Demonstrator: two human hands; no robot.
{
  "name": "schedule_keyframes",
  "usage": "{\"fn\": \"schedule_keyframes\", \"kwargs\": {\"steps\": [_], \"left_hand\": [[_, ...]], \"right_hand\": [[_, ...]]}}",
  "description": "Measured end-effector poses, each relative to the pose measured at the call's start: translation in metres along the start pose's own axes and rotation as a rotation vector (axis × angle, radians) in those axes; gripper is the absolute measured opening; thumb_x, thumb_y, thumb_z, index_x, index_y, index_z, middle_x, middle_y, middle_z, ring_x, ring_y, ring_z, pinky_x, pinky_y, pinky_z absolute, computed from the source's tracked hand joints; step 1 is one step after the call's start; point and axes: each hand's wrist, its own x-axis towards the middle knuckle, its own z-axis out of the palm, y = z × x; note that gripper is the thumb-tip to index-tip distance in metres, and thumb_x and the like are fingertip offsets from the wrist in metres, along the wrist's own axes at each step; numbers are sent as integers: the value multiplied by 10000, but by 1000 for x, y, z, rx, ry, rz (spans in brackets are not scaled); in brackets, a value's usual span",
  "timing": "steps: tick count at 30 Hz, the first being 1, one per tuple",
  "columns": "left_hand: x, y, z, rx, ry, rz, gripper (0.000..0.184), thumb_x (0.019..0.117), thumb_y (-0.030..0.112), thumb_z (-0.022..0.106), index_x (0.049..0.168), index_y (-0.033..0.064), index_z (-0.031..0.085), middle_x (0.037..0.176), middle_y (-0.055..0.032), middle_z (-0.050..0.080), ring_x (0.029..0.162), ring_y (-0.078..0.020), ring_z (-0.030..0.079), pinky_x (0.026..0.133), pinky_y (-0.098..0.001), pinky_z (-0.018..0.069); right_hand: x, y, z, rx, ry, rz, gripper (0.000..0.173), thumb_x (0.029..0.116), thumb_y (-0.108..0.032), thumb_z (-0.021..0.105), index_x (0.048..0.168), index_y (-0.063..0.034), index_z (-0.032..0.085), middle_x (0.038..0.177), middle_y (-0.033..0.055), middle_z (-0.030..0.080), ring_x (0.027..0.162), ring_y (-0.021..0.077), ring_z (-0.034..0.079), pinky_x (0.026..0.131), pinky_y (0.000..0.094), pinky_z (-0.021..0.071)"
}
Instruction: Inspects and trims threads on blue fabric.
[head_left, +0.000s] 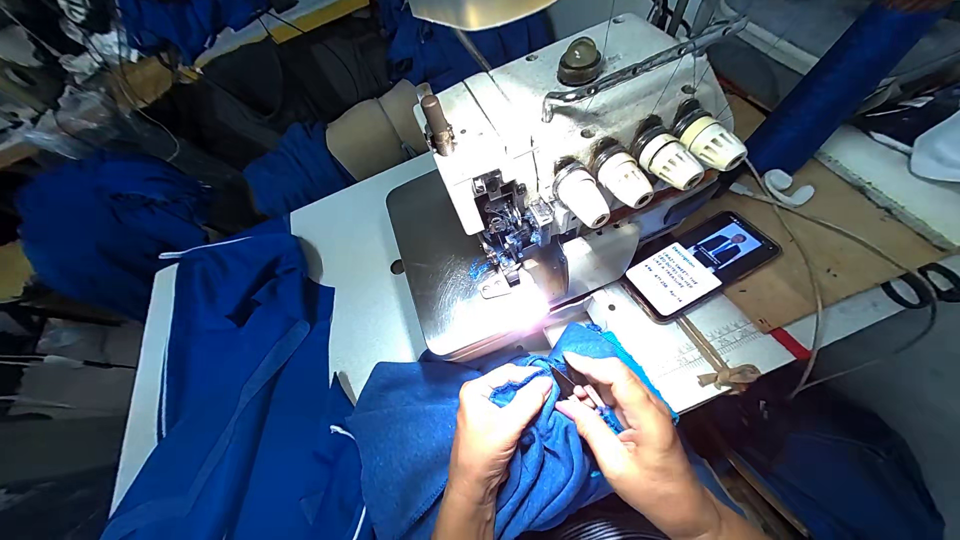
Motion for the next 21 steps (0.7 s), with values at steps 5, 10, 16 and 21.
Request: {"fn": "schedule_keyframes", "kwargs": {"steps": [5, 10, 16, 21], "left_hand": [[0, 0, 1, -19, 25, -5, 43, 821, 0, 754, 848, 14, 783, 795, -84, 739, 729, -94, 700, 698, -234, 594], [0, -1, 0, 2, 16, 5, 42, 811, -5, 764, 820, 32, 782, 774, -65, 734, 723, -79, 695, 692, -221, 588], [1, 0, 0, -19, 33, -15, 39, 810, -3, 762, 819, 29, 781, 759, -71, 731, 706, -83, 694, 679, -227, 590], [2, 2, 1, -22, 69, -60, 49, 806, -15, 752, 834, 16, 779, 756, -87, 732, 696, -97, 700, 673, -235, 594]], "right_hand": [[-2, 4, 1, 28, 11, 75, 352, 917, -134, 699, 1253, -36, 661, 1024, 20, 701, 885, 46, 670, 816, 190, 580], [8, 0, -11, -20, 15, 20, 340, 922, -125, 695, 1254, -57, 669, 1037, 10, 703, 853, 40, 674, 769, 199, 595], [19, 1, -30, -54, -35, 209, 437, 882, -261, 739, 1279, -130, 613, 883, -72, 649, 690, -19, 584, 618, 146, 507], [21, 16, -28, -419, 29, 0, 207, 900, -270, 700, 957, -72, 712, 740, -20, 620, 597, 15, 520, 539, 173, 443]]}}
